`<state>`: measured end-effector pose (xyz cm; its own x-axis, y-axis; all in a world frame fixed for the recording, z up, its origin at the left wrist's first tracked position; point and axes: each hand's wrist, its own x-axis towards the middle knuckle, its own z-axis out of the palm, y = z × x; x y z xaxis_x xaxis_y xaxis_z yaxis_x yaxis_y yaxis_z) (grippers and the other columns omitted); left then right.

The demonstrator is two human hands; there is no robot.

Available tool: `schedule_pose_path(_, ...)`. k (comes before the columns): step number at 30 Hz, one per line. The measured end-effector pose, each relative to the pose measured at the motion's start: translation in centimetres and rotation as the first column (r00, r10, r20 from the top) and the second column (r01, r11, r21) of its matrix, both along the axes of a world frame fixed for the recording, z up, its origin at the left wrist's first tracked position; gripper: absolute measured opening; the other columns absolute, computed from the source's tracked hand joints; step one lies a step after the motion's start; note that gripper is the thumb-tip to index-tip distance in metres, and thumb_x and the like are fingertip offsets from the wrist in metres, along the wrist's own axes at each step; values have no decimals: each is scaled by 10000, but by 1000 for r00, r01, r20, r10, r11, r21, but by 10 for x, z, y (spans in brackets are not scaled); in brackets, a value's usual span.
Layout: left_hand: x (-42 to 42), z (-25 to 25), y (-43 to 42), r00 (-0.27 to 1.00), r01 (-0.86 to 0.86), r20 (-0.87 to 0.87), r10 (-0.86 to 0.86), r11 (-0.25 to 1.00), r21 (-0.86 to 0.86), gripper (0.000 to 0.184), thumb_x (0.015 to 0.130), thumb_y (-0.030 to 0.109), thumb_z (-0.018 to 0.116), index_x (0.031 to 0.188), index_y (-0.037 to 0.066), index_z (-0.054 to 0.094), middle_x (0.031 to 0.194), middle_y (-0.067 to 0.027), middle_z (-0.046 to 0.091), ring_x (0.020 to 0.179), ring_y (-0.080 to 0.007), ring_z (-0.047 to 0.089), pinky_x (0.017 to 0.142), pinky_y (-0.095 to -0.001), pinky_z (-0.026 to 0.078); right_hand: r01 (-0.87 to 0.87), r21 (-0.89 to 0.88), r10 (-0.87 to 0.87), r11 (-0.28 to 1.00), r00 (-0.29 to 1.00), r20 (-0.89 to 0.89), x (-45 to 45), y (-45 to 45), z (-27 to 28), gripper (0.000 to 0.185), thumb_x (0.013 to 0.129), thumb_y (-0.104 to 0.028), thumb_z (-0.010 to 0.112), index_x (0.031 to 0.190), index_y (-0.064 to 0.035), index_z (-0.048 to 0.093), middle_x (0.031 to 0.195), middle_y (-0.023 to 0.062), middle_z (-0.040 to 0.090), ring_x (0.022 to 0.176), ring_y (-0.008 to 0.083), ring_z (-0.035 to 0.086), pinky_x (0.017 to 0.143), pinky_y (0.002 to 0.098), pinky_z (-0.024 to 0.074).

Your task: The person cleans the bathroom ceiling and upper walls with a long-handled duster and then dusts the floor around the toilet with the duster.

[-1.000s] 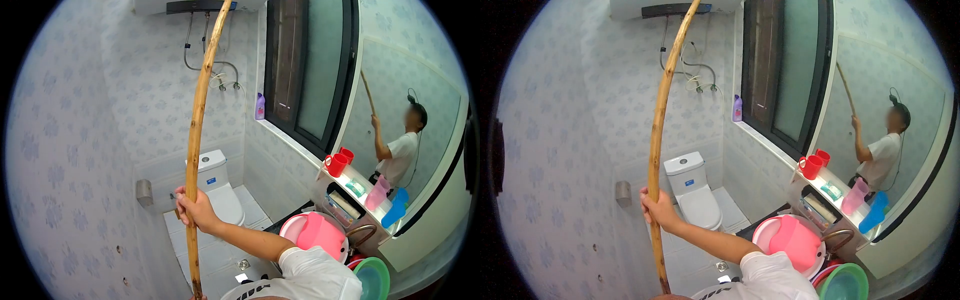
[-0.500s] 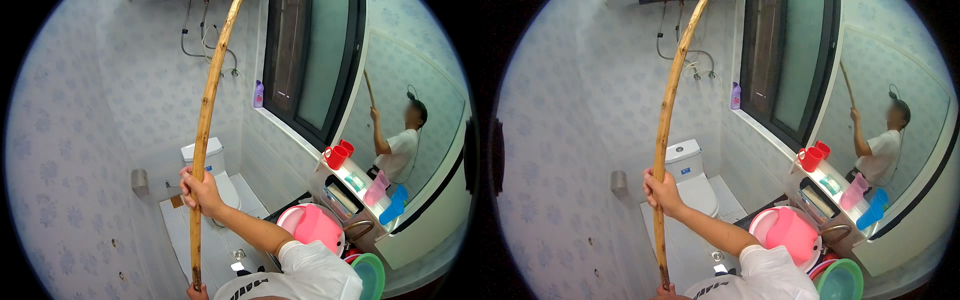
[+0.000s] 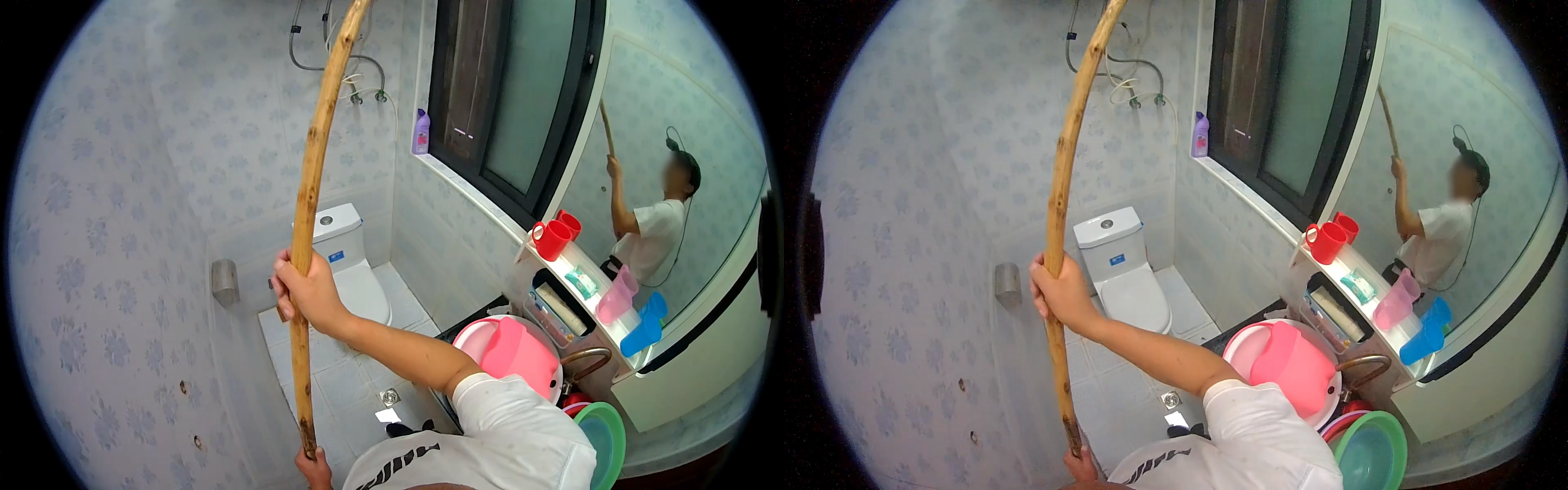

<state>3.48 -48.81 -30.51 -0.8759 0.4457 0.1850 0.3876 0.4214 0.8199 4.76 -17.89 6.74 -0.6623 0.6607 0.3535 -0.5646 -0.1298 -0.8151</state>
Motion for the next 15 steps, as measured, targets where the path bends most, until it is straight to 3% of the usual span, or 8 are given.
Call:
schedule_pose_path(2, 1, 54, 14, 902, 234, 364, -233, 971, 41, 718, 794, 614, 598, 1035, -55, 502, 911, -152, 470, 906, -265, 471, 801, -438, 379, 11, 5, -11, 1000, 1000, 12, -3, 2, 10, 143, 915, -139, 512, 910, -26, 424, 634, 47, 499, 384, 107, 454, 360, 248, 357)
schedule_pose_path(4, 11, 60, 19, 920, 190, 340, -193, 981, 44, 712, 795, 617, 596, 1025, -50, 496, 907, -143, 464, 900, -260, 464, 802, -435, 378, 7, 13, -7, 1000, 1000, -1, -6, 2, 12, 147, 913, -139, 515, 914, -26, 421, 634, 47, 499, 384, 106, 455, 356, 248, 356)
schedule_pose_path(6, 11, 30, 19, 936, 143, 318, -151, 988, 50, 706, 796, 619, 594, 1016, -45, 491, 903, -134, 459, 894, -255, 457, 803, -432, 376, 1, 23, -1, 1000, 1000, -13, -10, 1, 14, 150, 912, -139, 518, 918, -26, 419, 633, 46, 498, 385, 105, 455, 352, 248, 355)
schedule_pose_path(8, 6, -50, 10, 990, -136, 40, 133, 988, 80, 658, 807, 596, 595, 994, -26, 491, 784, -89, 481, 755, -220, 501, 689, -394, 427, -39, 12, 39, 999, 999, 27, -14, -6, 12, 143, 911, -132, 517, 918, -27, 420, 633, 44, 500, 387, 102, 454, 348, 247, 356)
schedule_pose_path(9, 8, -46, 8, 990, -136, 40, 133, 987, 81, 658, 807, 596, 595, 994, -26, 491, 784, -89, 481, 755, -220, 501, 689, -394, 427, -40, 13, 39, 999, 999, 27, -17, -10, 9, 143, 911, -132, 517, 918, -27, 420, 633, 44, 500, 387, 102, 454, 348, 247, 356)
schedule_pose_path(11, 18, -35, 8, 937, -134, 341, 78, 980, 145, 607, 804, 574, 614, 951, -2, 494, 635, -37, 460, 576, -155, 488, 527, -332, 423, -105, 34, 104, 994, 994, 40, -22, -18, 3, 139, 912, -130, 518, 922, -30, 421, 629, 40, 496, 387, 101, 448, 353, 247, 362)
schedule_pose_path(12, 20, -33, 6, 917, -87, 399, 20, 985, 151, 579, 808, 549, 615, 936, -3, 497, 633, -36, 461, 576, -153, 482, 526, -332, 419, -107, 44, 106, 993, 993, 44, -25, -22, 2, 139, 912, -130, 518, 922, -30, 421, 629, 40, 496, 387, 101, 448, 353, 247, 362)
schedule_pose_path(15, 24, -45, -3, 915, 42, 389, -105, 985, 167, 499, 822, 477, 616, 892, -5, 509, 627, -33, 463, 575, -147, 465, 522, -331, 408, -178, 71, 172, 981, 981, 92, -32, -34, -2, 143, 920, -141, 521, 926, -41, 418, 642, 40, 499, 402, 94, 462, 367, 242, 370)
